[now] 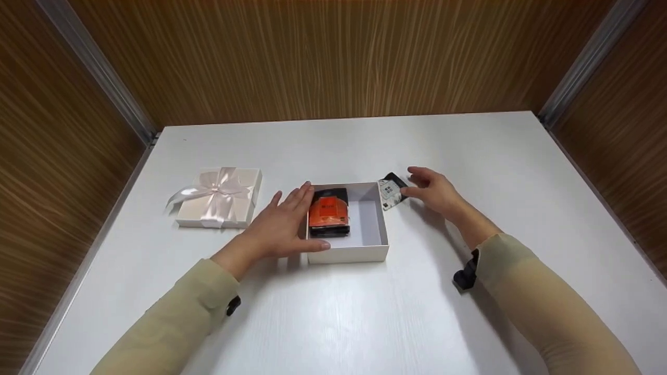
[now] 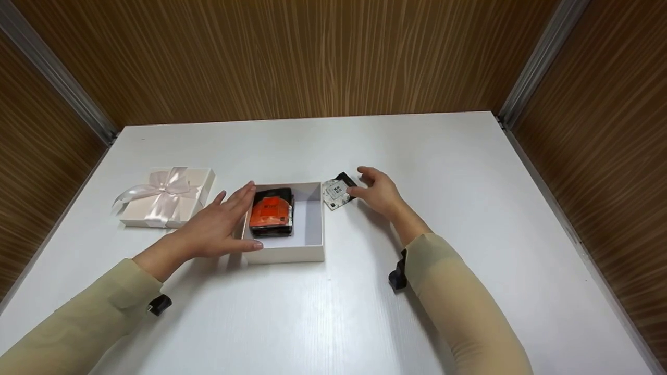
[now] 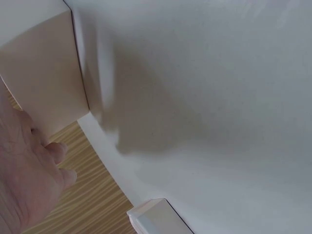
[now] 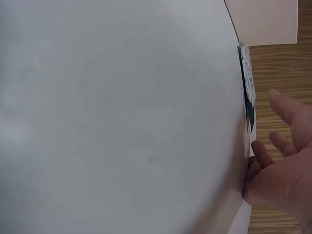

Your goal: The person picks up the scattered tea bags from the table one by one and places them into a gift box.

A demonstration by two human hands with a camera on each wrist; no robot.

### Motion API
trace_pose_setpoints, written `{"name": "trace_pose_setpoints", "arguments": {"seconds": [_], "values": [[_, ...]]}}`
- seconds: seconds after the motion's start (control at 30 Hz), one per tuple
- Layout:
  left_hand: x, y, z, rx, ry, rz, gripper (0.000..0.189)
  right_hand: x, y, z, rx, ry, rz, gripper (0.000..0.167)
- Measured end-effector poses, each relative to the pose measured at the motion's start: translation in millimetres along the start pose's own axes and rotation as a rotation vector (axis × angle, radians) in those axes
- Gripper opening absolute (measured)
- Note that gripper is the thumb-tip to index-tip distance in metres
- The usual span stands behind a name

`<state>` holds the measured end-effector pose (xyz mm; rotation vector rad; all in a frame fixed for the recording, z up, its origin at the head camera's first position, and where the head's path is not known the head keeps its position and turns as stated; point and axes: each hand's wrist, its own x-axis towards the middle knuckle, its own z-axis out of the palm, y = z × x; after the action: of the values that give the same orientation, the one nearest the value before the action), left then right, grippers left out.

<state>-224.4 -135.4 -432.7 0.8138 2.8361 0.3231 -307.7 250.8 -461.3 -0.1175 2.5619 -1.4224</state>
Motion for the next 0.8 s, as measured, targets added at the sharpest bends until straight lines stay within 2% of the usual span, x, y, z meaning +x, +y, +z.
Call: {"name": "trace_pose_setpoints", "arguments": {"seconds": [0.23, 0.43, 0.8], "values": [[-0.1, 0.7, 0.2, 0.007, -0.002, -0.005, 0.134, 1.4, 2.7, 3.9, -0.070, -0.029, -0.025, 0.075], [-0.5, 0.2, 0.5, 0.002, -0.004, 0.001, 0.133, 2.4, 4.2, 11.5, -0.182, 0.001, -0.073, 0.076], [-0.1, -0.4, 0.5, 0.003, 0.000, -0.002, 0.134, 2.0, -0.5, 17.7, -0.286, 0.027, -0.028, 0.085]]}}
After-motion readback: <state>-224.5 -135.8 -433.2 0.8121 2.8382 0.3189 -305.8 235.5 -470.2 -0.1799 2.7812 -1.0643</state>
